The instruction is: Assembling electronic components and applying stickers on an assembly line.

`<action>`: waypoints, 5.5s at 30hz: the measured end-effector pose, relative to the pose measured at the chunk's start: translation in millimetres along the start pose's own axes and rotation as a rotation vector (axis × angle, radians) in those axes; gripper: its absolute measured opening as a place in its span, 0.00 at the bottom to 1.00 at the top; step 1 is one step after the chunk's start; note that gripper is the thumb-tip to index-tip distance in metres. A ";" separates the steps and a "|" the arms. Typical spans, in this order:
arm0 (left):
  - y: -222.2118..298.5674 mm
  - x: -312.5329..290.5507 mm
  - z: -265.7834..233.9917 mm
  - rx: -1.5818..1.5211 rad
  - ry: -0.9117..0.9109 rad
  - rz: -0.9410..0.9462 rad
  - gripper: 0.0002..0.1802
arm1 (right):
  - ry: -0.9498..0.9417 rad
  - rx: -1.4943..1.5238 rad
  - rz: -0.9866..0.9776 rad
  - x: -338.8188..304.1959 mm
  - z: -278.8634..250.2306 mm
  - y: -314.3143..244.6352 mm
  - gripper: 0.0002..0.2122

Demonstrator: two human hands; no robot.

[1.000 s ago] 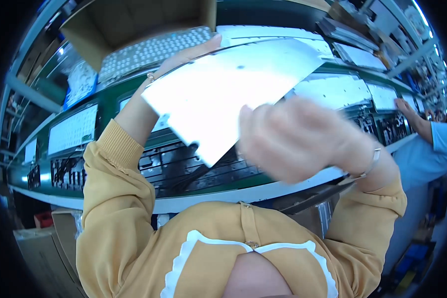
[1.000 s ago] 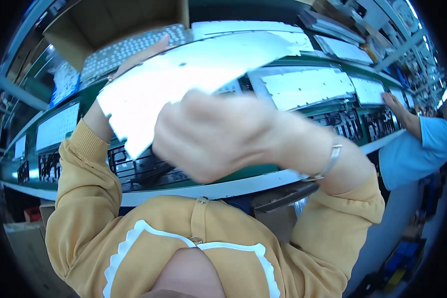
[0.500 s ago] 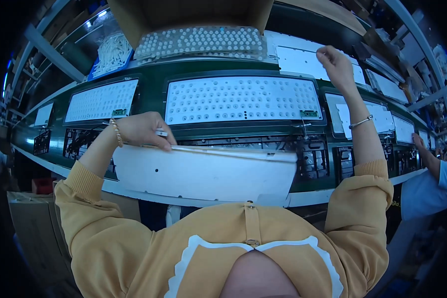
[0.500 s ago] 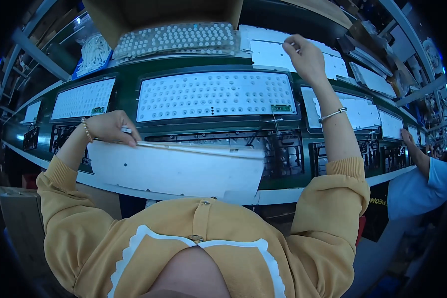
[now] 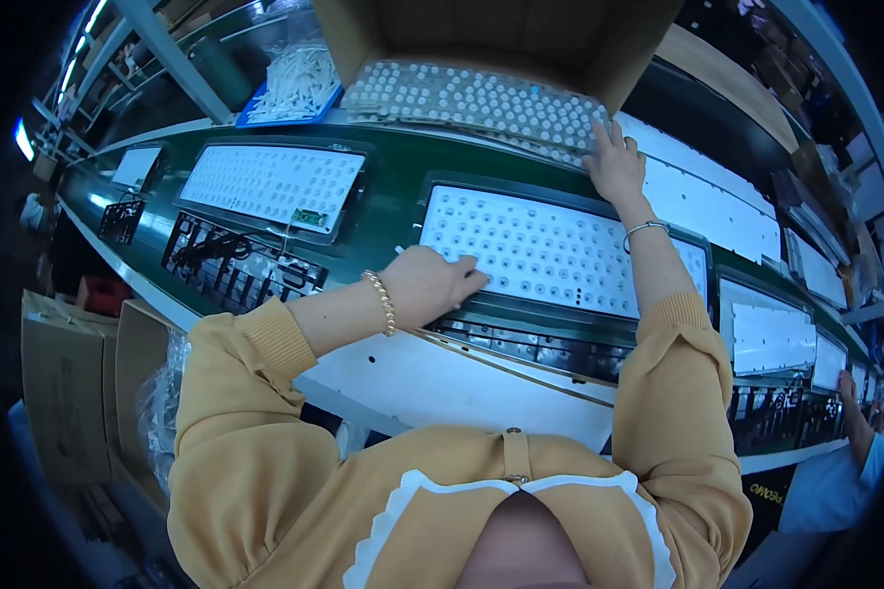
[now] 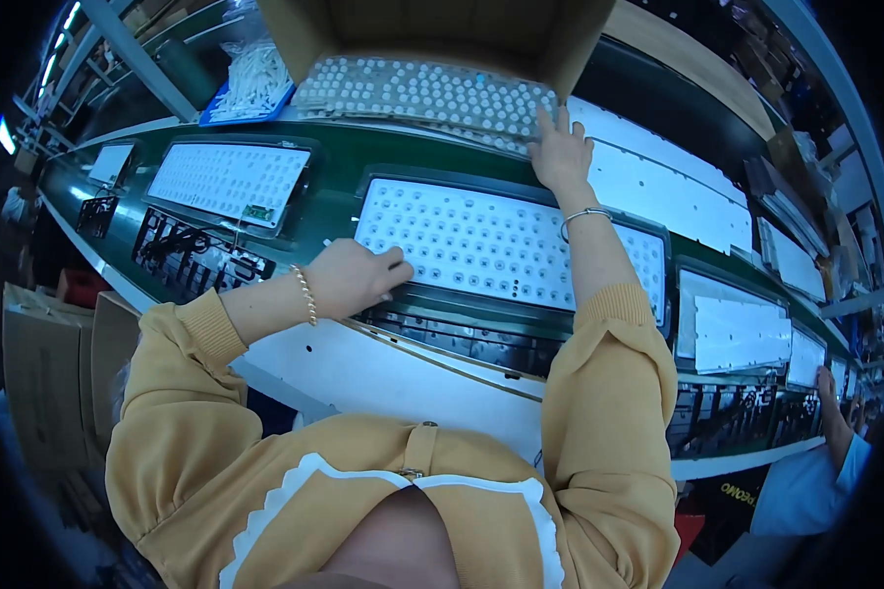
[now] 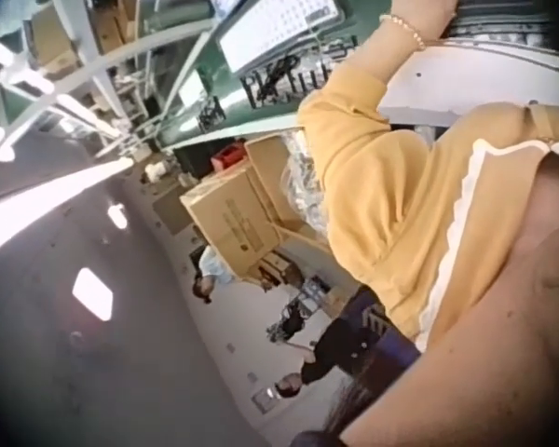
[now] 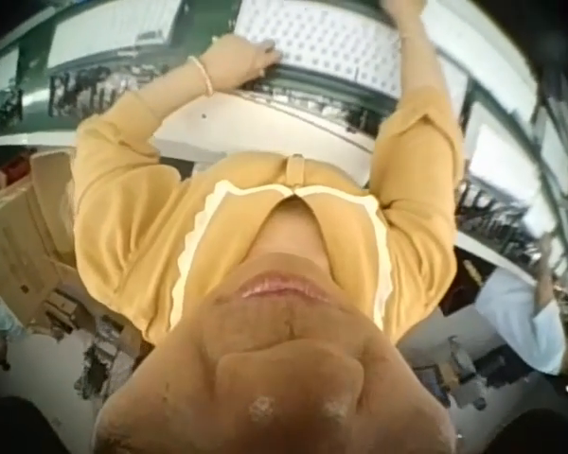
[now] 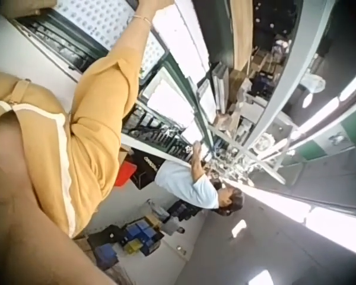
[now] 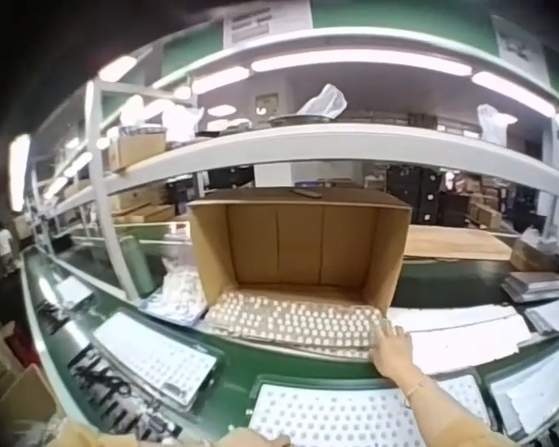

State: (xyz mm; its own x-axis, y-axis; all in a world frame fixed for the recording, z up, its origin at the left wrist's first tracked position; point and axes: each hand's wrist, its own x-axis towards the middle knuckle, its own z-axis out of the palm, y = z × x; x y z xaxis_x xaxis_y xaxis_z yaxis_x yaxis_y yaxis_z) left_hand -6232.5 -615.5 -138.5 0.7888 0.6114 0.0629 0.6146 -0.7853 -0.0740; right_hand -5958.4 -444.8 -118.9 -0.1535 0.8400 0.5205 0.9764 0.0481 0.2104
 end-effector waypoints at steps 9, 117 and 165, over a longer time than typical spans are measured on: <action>-66.2 -7.1 -9.7 0.049 -0.112 -0.044 0.17 | 0.222 0.335 -0.138 54.3 -32.7 -7.7 0.05; -149.0 331.1 -120.6 -0.233 0.191 0.414 0.19 | -0.287 1.061 1.139 90.9 -83.9 115.3 0.04; -778.6 -187.5 -102.0 -0.545 0.210 -0.112 0.04 | -0.597 0.279 0.326 432.6 -16.0 -361.5 0.16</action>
State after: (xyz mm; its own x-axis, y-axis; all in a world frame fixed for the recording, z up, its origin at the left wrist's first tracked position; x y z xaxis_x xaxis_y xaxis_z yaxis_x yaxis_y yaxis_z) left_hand -6859.4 -128.6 8.8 0.6672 0.7049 0.2407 0.5596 -0.6876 0.4626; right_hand -6380.2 -107.4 43.4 0.1823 0.9826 -0.0354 0.9729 -0.1855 -0.1381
